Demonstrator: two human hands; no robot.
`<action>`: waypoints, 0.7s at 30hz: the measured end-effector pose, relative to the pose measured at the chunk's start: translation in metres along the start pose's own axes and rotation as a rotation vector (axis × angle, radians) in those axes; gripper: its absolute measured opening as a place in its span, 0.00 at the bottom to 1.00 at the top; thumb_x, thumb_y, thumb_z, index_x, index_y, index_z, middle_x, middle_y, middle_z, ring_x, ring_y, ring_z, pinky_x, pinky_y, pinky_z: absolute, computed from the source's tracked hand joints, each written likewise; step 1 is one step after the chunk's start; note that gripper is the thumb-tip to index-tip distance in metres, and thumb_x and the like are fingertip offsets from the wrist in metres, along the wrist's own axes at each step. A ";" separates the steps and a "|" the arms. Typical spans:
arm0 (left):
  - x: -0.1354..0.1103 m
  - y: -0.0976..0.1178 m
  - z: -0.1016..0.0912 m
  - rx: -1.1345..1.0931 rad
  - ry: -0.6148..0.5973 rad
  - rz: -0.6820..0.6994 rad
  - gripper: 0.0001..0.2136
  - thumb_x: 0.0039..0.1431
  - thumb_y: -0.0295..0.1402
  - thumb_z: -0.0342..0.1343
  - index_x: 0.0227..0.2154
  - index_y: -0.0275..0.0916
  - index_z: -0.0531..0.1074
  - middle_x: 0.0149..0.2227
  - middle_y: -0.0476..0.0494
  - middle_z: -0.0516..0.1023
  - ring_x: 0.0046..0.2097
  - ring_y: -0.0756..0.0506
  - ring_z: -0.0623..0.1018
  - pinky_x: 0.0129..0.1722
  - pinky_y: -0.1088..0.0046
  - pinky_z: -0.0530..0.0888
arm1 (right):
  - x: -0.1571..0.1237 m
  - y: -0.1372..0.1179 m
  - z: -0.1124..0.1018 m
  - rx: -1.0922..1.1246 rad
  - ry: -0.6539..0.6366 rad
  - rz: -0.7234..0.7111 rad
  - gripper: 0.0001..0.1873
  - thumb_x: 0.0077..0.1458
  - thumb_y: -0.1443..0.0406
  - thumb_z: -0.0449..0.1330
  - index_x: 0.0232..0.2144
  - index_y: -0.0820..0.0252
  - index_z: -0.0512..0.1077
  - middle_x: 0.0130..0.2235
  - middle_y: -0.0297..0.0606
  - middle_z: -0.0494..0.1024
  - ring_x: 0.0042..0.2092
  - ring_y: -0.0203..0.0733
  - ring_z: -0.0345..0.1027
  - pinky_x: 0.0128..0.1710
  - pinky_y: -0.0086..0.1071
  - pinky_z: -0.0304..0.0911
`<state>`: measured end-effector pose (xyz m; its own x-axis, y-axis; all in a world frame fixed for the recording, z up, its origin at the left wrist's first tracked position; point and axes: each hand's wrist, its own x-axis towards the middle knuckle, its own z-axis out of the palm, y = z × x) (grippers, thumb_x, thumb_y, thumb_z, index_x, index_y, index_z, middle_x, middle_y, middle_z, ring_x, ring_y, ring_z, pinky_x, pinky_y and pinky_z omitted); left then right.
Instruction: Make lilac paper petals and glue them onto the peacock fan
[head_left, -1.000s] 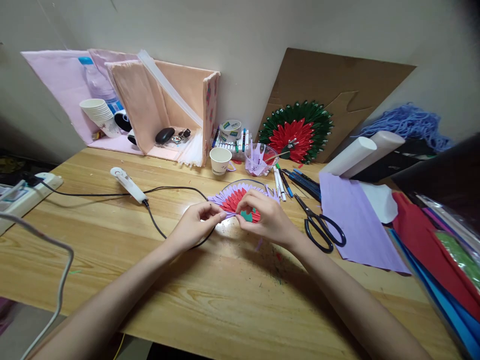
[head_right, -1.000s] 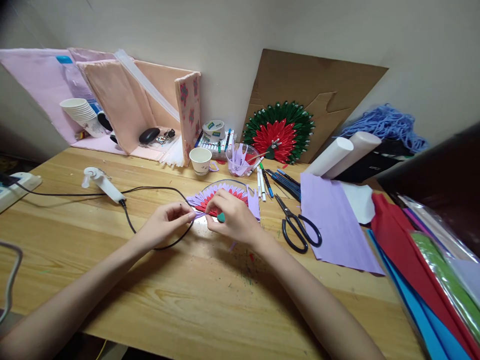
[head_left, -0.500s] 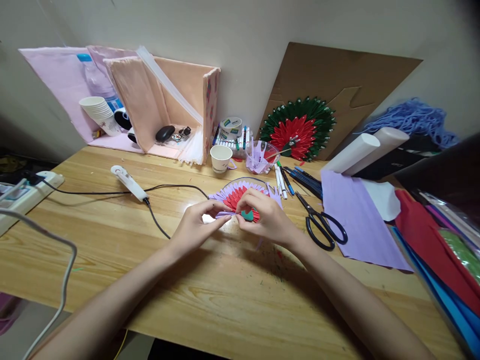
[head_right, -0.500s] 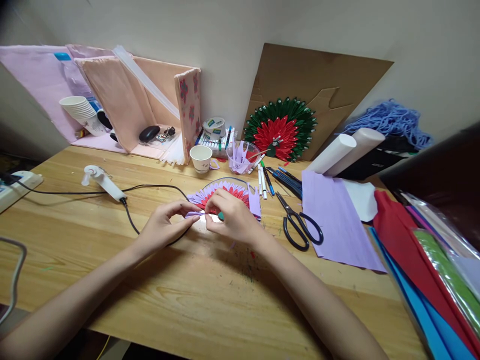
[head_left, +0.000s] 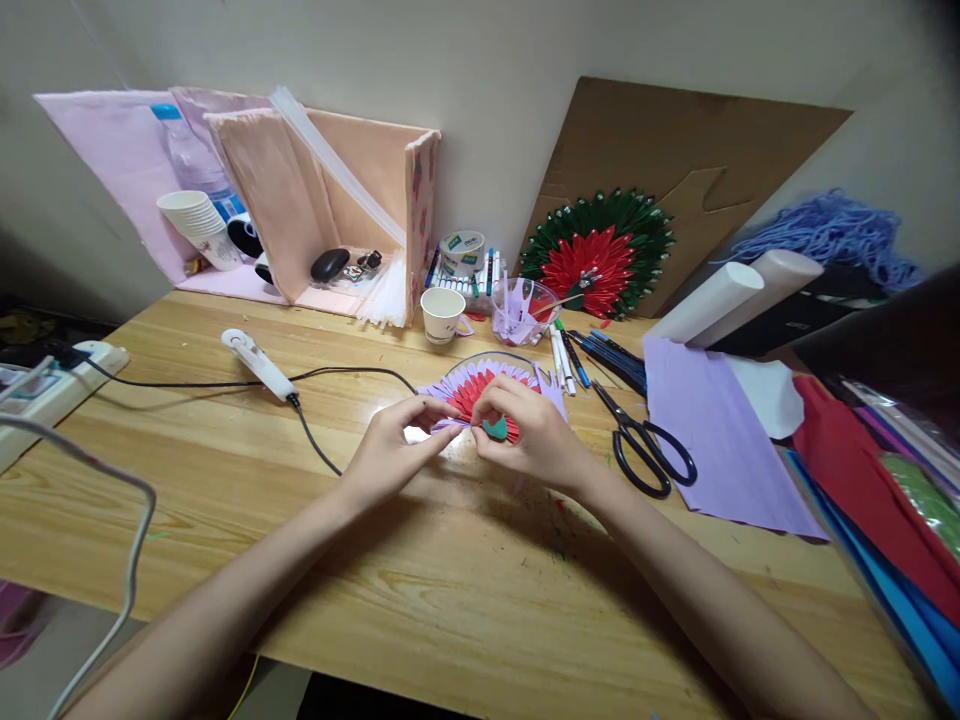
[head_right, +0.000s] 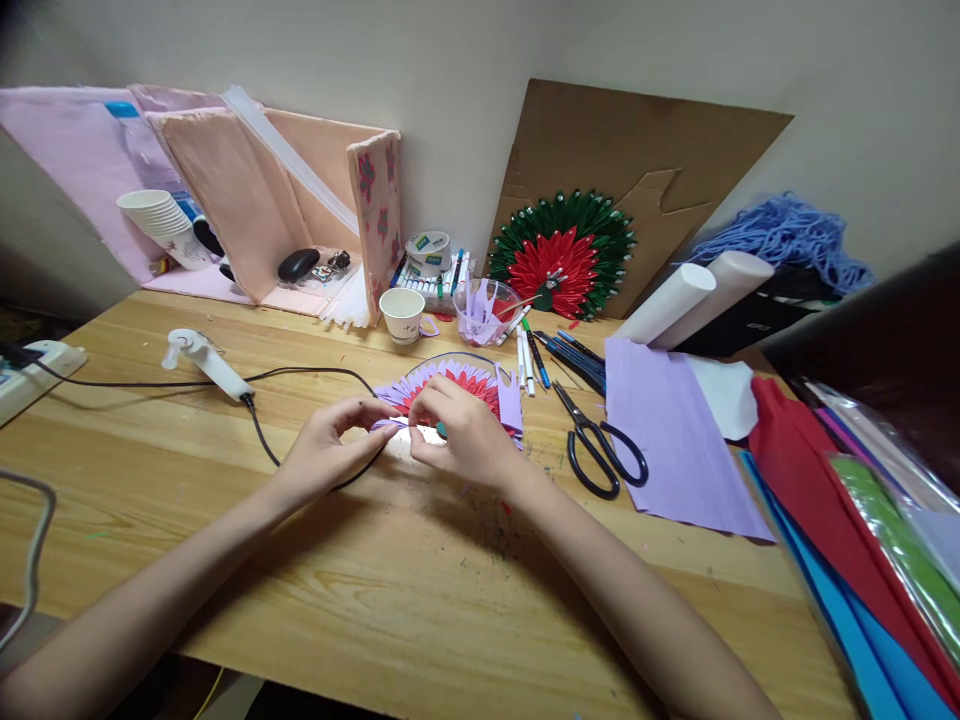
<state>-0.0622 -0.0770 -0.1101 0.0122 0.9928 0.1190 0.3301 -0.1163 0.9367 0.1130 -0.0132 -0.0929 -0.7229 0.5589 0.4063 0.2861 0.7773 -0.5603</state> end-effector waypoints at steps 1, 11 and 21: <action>0.001 0.000 0.000 -0.026 -0.001 -0.020 0.11 0.53 0.38 0.55 0.35 0.37 0.73 0.35 0.44 0.77 0.37 0.48 0.75 0.37 0.74 0.69 | 0.000 0.000 0.000 0.005 0.005 0.002 0.05 0.46 0.74 0.55 0.26 0.61 0.65 0.29 0.36 0.65 0.31 0.36 0.59 0.31 0.29 0.57; 0.004 0.002 -0.012 -0.079 0.118 0.011 0.08 0.54 0.31 0.54 0.37 0.37 0.71 0.39 0.44 0.76 0.41 0.48 0.74 0.42 0.73 0.70 | 0.002 0.006 -0.003 0.516 -0.008 0.483 0.05 0.45 0.65 0.59 0.25 0.62 0.67 0.26 0.33 0.68 0.28 0.33 0.60 0.28 0.29 0.55; 0.001 0.008 -0.011 -0.045 0.125 0.040 0.10 0.52 0.35 0.56 0.37 0.37 0.71 0.37 0.44 0.76 0.37 0.49 0.74 0.39 0.75 0.71 | 0.004 0.012 0.003 1.287 -0.290 0.942 0.07 0.41 0.67 0.62 0.18 0.63 0.66 0.20 0.28 0.61 0.21 0.27 0.49 0.21 0.25 0.47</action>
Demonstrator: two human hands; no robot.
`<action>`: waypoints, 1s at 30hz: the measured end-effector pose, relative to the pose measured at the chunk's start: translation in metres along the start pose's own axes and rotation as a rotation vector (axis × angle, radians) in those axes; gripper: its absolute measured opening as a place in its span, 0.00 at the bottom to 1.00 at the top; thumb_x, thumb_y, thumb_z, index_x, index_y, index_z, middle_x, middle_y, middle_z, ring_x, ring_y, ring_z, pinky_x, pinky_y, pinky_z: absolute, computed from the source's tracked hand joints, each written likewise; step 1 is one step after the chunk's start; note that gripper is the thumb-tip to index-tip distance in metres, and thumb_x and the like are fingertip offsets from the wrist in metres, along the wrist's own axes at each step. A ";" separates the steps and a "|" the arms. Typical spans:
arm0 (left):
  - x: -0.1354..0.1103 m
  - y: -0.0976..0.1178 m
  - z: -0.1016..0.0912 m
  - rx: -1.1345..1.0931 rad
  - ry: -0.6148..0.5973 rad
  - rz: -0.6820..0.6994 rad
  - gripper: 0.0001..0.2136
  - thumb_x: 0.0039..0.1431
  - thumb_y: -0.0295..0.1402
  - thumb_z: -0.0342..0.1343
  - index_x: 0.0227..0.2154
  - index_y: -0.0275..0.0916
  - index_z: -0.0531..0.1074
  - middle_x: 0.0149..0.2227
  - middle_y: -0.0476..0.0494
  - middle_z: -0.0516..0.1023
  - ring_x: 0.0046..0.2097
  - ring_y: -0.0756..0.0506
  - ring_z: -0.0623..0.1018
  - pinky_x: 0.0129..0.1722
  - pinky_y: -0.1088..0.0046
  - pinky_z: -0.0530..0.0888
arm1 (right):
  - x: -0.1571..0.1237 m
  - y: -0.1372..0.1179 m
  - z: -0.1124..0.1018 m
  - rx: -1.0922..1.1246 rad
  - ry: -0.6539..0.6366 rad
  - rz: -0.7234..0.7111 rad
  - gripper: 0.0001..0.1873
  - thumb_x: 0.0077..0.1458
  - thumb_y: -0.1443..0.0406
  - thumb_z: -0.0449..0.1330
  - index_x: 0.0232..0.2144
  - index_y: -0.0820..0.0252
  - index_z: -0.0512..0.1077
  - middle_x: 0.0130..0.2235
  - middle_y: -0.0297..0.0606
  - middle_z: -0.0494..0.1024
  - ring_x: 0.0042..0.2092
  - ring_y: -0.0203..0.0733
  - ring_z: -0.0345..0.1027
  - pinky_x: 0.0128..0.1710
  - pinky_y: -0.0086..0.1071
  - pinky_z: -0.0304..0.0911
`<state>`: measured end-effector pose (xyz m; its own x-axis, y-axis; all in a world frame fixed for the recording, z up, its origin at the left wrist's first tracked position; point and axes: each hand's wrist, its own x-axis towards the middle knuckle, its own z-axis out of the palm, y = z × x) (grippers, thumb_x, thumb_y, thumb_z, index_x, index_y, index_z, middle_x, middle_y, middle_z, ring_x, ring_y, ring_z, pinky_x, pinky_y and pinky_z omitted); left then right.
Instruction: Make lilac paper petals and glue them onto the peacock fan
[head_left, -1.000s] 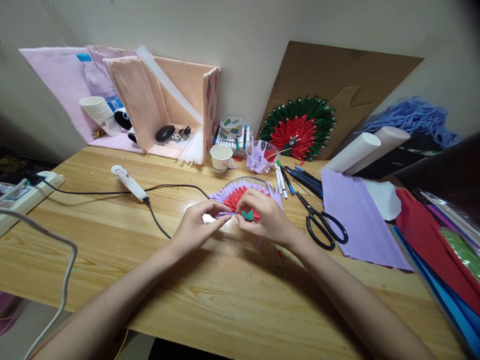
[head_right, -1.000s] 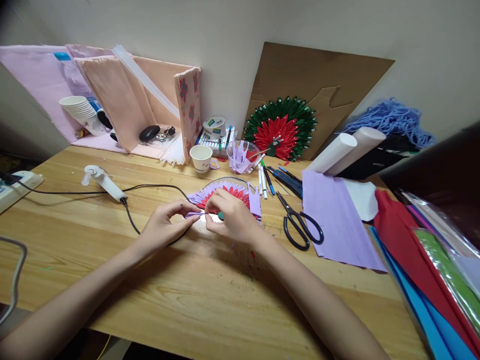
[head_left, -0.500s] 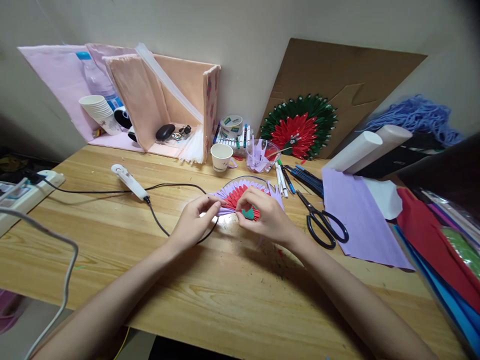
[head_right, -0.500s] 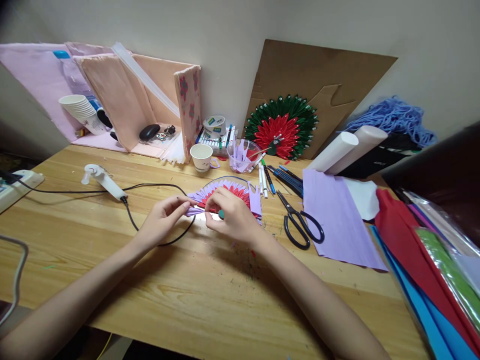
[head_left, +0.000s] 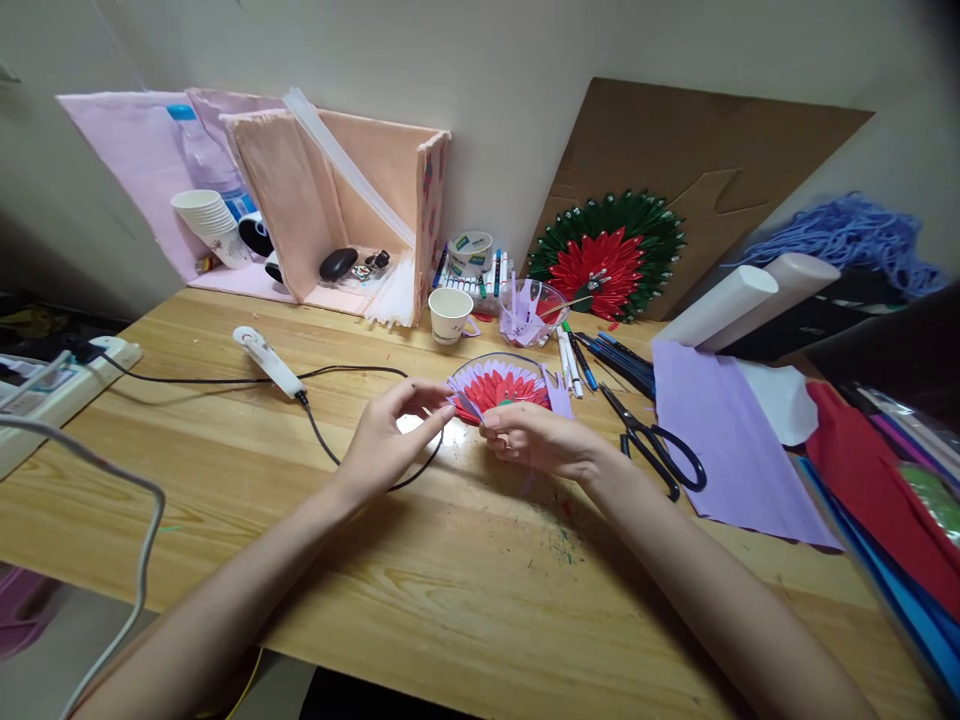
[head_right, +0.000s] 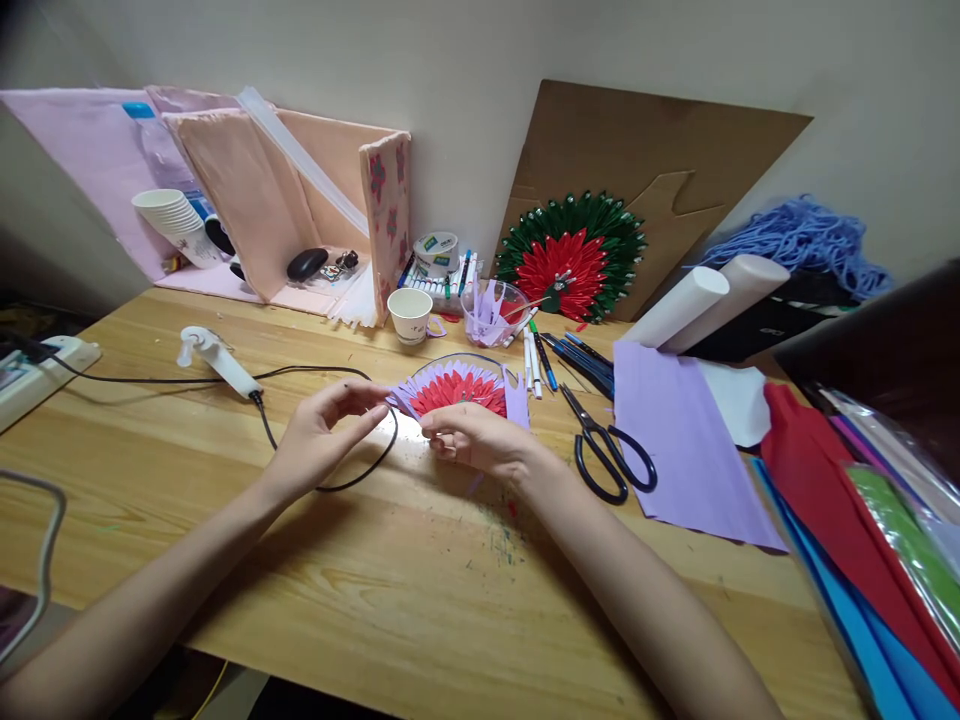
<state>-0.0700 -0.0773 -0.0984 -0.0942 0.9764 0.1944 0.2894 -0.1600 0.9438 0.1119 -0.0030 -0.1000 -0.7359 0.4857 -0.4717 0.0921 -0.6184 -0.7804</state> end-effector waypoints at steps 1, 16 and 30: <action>0.000 0.000 0.000 -0.024 0.018 -0.019 0.11 0.52 0.36 0.57 0.37 0.37 0.71 0.37 0.44 0.76 0.37 0.49 0.74 0.39 0.74 0.71 | 0.000 0.000 0.001 0.023 -0.023 0.028 0.08 0.41 0.67 0.62 0.18 0.62 0.66 0.19 0.28 0.60 0.21 0.27 0.48 0.20 0.25 0.47; 0.004 -0.003 0.001 -0.159 0.045 -0.261 0.10 0.49 0.38 0.58 0.26 0.34 0.72 0.26 0.48 0.73 0.30 0.51 0.71 0.32 0.76 0.68 | 0.007 0.009 0.000 -0.389 0.202 -0.334 0.11 0.46 0.61 0.62 0.33 0.62 0.71 0.31 0.36 0.72 0.30 0.32 0.64 0.30 0.29 0.62; 0.004 -0.007 0.006 -0.209 0.050 -0.293 0.12 0.47 0.40 0.59 0.25 0.34 0.73 0.25 0.48 0.73 0.29 0.51 0.70 0.31 0.75 0.68 | 0.002 0.015 0.011 -0.823 0.327 -0.677 0.05 0.50 0.65 0.59 0.29 0.61 0.73 0.32 0.38 0.75 0.33 0.36 0.68 0.34 0.33 0.65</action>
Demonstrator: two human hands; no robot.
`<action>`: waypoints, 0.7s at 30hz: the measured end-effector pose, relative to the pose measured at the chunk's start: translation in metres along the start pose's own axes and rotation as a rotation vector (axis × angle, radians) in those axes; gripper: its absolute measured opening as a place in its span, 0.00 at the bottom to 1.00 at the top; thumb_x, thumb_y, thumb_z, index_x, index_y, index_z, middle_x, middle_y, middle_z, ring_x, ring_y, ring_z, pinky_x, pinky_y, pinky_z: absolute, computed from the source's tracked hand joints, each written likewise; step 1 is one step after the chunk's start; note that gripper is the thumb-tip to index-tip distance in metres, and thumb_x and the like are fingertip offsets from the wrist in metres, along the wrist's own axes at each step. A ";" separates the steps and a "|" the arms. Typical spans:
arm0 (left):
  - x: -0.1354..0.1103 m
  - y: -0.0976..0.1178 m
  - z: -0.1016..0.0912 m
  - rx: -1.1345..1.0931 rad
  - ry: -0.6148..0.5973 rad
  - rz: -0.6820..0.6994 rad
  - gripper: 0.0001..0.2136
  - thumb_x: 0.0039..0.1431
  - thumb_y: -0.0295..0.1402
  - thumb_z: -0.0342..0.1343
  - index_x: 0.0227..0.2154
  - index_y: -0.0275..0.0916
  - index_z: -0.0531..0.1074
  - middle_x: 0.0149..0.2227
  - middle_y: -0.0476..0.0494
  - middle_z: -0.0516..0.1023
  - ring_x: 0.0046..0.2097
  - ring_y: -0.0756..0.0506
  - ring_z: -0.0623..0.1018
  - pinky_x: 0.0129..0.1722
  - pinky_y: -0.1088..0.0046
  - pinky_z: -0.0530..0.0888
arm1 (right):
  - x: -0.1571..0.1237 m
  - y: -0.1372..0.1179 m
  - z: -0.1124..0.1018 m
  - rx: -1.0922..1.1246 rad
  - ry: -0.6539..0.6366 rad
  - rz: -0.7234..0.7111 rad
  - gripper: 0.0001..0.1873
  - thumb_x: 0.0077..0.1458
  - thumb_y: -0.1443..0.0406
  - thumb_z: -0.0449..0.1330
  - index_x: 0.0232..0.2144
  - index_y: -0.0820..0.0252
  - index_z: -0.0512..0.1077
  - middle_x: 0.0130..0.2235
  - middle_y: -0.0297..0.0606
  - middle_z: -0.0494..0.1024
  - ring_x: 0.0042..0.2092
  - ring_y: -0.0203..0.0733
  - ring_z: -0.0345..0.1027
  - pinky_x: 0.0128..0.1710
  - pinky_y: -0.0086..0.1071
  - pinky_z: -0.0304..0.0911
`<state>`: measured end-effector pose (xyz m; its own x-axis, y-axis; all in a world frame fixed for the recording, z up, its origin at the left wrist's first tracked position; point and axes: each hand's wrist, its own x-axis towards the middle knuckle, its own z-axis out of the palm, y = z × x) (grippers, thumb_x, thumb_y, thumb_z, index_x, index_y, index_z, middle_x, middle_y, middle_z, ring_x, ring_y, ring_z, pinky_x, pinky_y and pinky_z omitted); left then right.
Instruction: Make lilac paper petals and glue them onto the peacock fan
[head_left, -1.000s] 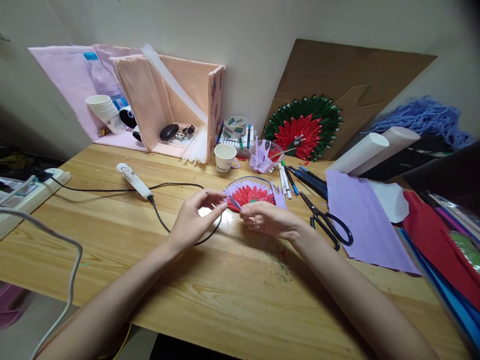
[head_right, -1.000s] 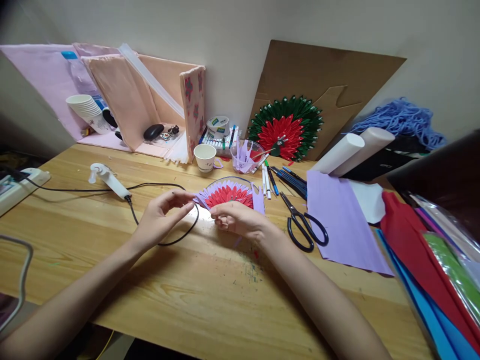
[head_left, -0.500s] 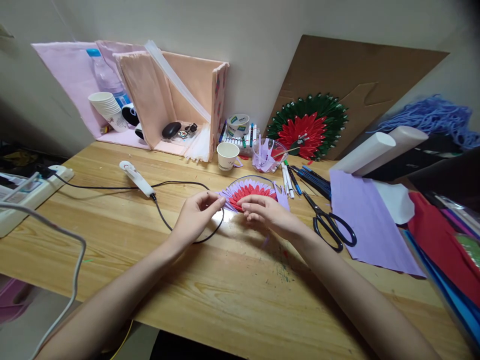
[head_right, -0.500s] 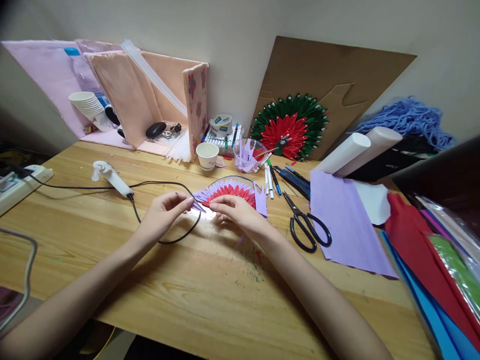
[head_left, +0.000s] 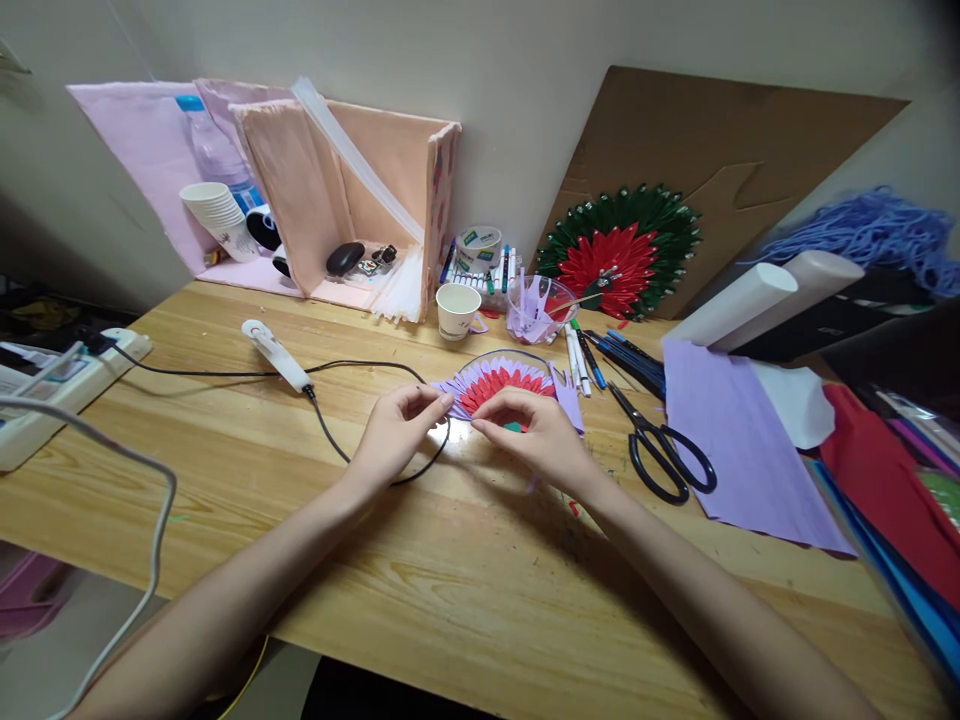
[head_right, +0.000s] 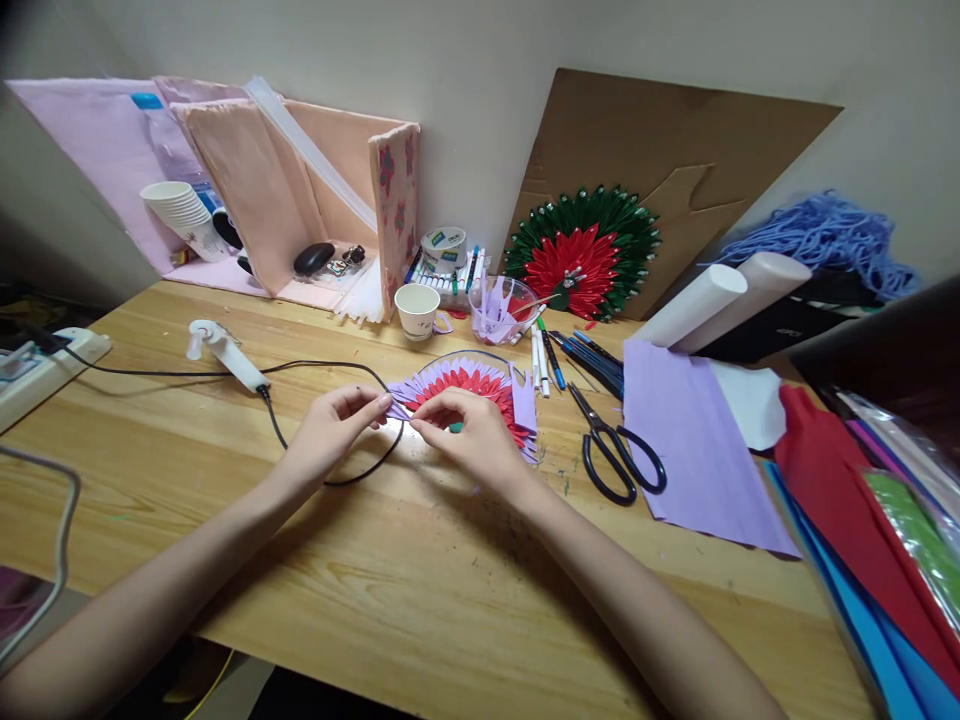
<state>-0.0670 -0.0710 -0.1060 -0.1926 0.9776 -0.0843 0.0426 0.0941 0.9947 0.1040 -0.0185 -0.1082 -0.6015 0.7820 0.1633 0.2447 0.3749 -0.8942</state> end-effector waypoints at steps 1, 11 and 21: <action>0.000 -0.001 0.000 0.003 -0.004 0.003 0.12 0.47 0.40 0.59 0.25 0.34 0.73 0.25 0.47 0.73 0.29 0.51 0.71 0.31 0.75 0.68 | 0.000 0.000 0.000 -0.009 0.002 -0.002 0.05 0.50 0.65 0.59 0.29 0.61 0.73 0.31 0.38 0.75 0.33 0.36 0.68 0.34 0.32 0.65; 0.001 -0.003 -0.001 0.057 -0.031 0.010 0.12 0.50 0.41 0.56 0.24 0.35 0.72 0.24 0.47 0.73 0.28 0.50 0.71 0.30 0.75 0.67 | -0.004 -0.009 -0.001 -0.219 0.094 -0.181 0.03 0.52 0.70 0.57 0.27 0.60 0.71 0.29 0.37 0.73 0.33 0.37 0.66 0.34 0.33 0.62; 0.003 -0.008 -0.003 0.044 -0.043 0.028 0.13 0.52 0.41 0.54 0.22 0.36 0.70 0.22 0.50 0.70 0.27 0.51 0.69 0.30 0.77 0.66 | -0.007 -0.008 0.001 -0.355 0.134 -0.328 0.04 0.54 0.69 0.55 0.29 0.60 0.70 0.30 0.39 0.73 0.34 0.39 0.66 0.34 0.34 0.62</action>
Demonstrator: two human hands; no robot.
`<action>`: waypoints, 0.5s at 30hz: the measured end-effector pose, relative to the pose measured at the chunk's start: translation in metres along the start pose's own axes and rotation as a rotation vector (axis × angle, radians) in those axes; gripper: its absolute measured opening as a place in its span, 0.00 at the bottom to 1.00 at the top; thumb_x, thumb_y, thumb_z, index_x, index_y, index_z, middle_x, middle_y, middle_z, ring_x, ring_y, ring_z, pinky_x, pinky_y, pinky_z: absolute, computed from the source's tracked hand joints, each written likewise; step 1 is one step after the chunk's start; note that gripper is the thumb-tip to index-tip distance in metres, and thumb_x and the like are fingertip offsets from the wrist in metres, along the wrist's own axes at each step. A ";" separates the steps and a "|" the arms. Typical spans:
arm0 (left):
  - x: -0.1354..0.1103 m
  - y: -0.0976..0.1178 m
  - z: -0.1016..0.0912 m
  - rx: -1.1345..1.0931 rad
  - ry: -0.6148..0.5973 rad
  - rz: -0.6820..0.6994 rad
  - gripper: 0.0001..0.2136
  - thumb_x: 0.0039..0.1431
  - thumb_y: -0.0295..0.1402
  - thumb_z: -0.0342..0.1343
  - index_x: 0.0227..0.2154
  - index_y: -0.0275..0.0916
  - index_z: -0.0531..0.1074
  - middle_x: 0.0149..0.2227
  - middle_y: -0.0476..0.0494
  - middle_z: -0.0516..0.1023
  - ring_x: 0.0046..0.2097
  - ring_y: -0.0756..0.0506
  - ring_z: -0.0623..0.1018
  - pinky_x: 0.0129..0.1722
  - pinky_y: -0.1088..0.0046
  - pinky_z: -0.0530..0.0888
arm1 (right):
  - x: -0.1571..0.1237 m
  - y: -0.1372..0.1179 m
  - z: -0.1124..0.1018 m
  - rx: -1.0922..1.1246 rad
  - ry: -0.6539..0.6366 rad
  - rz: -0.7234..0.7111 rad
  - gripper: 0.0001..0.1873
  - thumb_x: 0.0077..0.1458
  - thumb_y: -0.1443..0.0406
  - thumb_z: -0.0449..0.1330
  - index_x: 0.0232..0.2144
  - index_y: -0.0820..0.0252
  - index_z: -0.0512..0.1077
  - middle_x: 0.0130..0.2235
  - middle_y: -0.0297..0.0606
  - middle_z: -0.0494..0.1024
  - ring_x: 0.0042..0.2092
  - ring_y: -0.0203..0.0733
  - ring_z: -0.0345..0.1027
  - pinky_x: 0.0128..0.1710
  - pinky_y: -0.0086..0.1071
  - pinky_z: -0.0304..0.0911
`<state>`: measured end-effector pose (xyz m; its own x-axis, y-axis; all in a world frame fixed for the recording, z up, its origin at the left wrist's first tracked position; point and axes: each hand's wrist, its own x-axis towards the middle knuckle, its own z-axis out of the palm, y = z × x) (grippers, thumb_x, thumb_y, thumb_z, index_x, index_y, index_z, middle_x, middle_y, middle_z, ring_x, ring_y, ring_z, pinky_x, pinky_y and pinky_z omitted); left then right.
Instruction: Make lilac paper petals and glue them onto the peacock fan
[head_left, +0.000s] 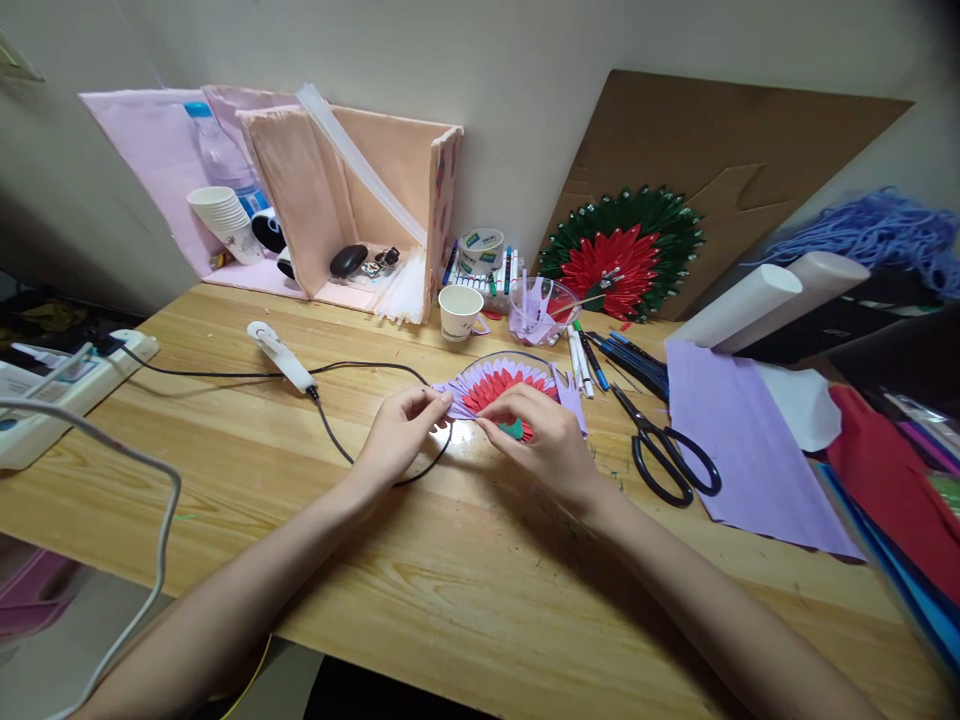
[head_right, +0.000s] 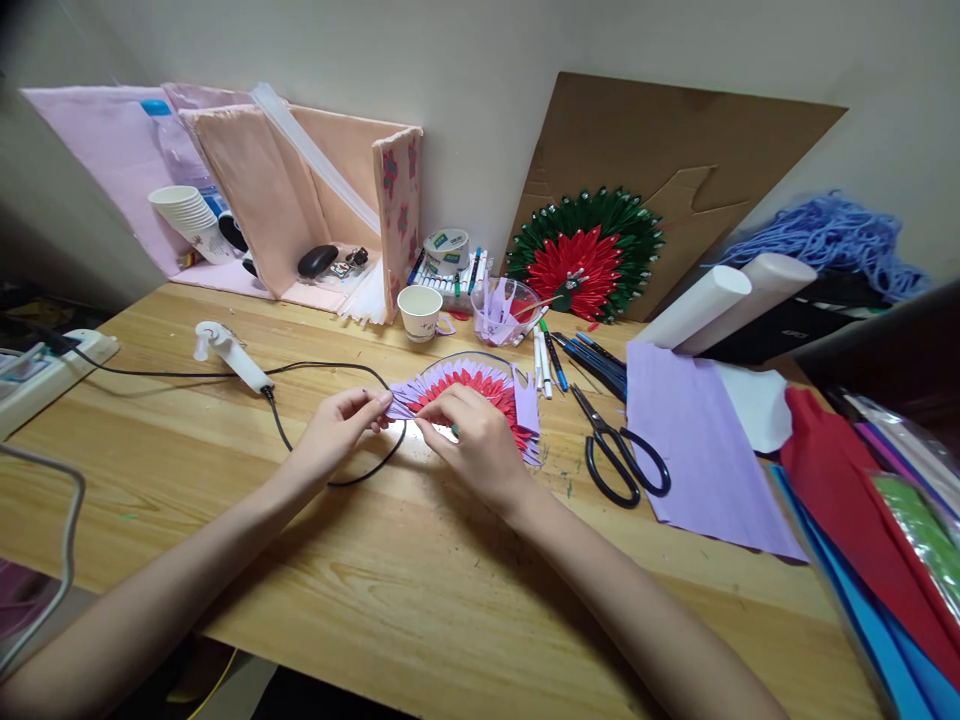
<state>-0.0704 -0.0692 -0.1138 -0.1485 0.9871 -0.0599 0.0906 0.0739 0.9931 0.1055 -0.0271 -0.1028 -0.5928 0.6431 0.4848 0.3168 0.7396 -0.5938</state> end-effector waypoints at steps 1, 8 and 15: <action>0.000 0.001 0.000 0.002 0.000 0.004 0.13 0.53 0.41 0.54 0.22 0.36 0.70 0.22 0.50 0.70 0.27 0.52 0.69 0.30 0.77 0.65 | 0.000 0.000 0.000 -0.008 0.003 -0.010 0.04 0.54 0.70 0.55 0.29 0.60 0.70 0.30 0.40 0.73 0.34 0.39 0.66 0.34 0.34 0.62; -0.005 0.006 0.002 0.010 0.030 0.021 0.10 0.50 0.39 0.57 0.25 0.35 0.71 0.25 0.49 0.71 0.30 0.51 0.69 0.32 0.76 0.65 | 0.000 0.001 0.001 -0.070 -0.019 -0.075 0.05 0.55 0.69 0.54 0.30 0.61 0.70 0.30 0.41 0.73 0.34 0.41 0.65 0.34 0.36 0.62; -0.001 0.002 0.002 -0.071 -0.025 -0.033 0.11 0.48 0.39 0.58 0.24 0.35 0.71 0.24 0.50 0.70 0.28 0.52 0.69 0.31 0.77 0.65 | 0.000 0.003 0.002 -0.098 -0.034 -0.110 0.05 0.55 0.69 0.54 0.30 0.61 0.70 0.31 0.41 0.72 0.34 0.41 0.65 0.34 0.35 0.62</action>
<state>-0.0678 -0.0699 -0.1121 -0.1252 0.9876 -0.0947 0.0161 0.0975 0.9951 0.1049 -0.0255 -0.1053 -0.6521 0.5515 0.5202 0.3186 0.8220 -0.4721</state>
